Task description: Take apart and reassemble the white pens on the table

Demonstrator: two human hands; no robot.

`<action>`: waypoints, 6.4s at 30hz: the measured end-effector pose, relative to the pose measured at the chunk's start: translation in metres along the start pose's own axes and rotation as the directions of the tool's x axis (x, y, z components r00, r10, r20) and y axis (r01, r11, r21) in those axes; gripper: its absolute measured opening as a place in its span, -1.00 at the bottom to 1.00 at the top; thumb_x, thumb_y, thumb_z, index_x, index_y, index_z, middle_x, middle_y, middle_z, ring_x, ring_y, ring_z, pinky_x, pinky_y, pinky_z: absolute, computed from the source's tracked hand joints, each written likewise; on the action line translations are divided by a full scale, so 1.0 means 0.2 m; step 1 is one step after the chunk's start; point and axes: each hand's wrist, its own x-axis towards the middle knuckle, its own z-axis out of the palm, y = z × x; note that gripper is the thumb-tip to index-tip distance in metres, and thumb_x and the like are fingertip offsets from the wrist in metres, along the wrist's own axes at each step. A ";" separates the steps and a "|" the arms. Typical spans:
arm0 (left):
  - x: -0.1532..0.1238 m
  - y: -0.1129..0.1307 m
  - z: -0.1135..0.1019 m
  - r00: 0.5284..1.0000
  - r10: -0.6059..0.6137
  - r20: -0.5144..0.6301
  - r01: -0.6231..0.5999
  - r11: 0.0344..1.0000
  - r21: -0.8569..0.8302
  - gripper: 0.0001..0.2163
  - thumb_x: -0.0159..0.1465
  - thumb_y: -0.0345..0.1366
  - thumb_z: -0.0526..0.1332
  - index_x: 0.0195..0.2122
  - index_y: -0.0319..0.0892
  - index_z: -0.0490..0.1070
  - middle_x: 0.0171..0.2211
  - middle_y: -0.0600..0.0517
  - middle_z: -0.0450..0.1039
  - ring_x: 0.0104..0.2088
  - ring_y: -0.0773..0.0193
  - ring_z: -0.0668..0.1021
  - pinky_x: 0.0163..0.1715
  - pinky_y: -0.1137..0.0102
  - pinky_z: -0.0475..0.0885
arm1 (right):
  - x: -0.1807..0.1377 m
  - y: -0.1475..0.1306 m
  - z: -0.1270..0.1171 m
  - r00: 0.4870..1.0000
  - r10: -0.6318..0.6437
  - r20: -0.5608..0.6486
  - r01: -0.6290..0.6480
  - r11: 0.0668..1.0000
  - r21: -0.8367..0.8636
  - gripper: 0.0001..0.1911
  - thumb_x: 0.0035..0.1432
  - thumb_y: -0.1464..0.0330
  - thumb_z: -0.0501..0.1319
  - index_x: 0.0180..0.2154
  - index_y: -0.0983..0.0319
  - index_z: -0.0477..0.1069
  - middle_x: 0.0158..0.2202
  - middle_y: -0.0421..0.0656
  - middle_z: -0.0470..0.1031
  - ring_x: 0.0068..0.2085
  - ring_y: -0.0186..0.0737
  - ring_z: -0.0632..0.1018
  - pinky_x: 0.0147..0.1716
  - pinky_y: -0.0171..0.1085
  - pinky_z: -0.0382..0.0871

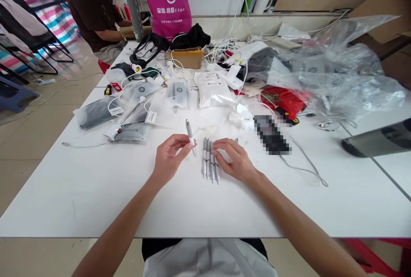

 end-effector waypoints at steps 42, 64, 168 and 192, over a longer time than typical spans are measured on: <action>0.01 -0.10 0.02 0.986 -0.144 0.082 0.157 0.972 -0.172 -0.49 0.14 -0.26 0.58 0.12 -0.03 0.54 -0.10 -0.01 0.60 -0.13 0.26 0.59 -0.13 0.38 0.49 | 0.01 -0.06 -0.01 0.976 0.032 0.214 -0.024 0.999 -0.041 -0.88 0.53 0.40 0.10 -0.02 0.24 0.38 -0.42 -0.23 0.44 -0.47 -0.31 0.38 -0.45 -0.31 0.20; -0.01 -0.14 0.02 0.993 0.001 0.121 -0.055 0.895 0.443 -0.68 0.39 0.01 0.34 -0.35 -0.13 0.52 -0.40 0.07 0.54 -0.41 0.31 0.49 -0.39 0.37 0.34 | -0.01 -0.02 0.02 0.977 -0.047 0.210 0.086 0.979 -0.183 -0.93 0.52 0.42 0.10 -0.05 0.22 0.36 -0.28 -0.13 0.56 -0.38 -0.24 0.49 -0.39 -0.25 0.28; -0.05 -0.10 0.09 0.958 -0.076 0.276 0.012 0.974 0.227 -0.66 0.49 -0.09 0.22 0.13 -0.12 0.63 -0.24 -0.04 0.64 -0.30 0.30 0.56 -0.31 0.43 0.36 | 0.04 -0.13 -0.03 0.937 0.294 -0.189 -0.144 0.817 0.559 -0.55 0.35 0.48 0.33 0.18 0.07 0.30 -0.10 -0.12 0.64 -0.04 -0.11 0.69 -0.04 -0.01 0.64; -0.07 -0.08 0.09 0.931 -0.222 0.291 0.188 0.972 0.139 -0.59 0.38 0.02 0.33 0.08 -0.14 0.68 -0.54 0.07 0.46 -0.57 0.43 0.26 -0.57 0.44 0.20 | 0.02 -0.11 -0.04 0.986 0.128 -0.107 -0.069 0.897 0.436 -0.29 0.36 0.52 0.28 0.43 -0.01 0.22 -0.03 -0.08 0.63 0.01 -0.02 0.68 -0.05 0.07 0.67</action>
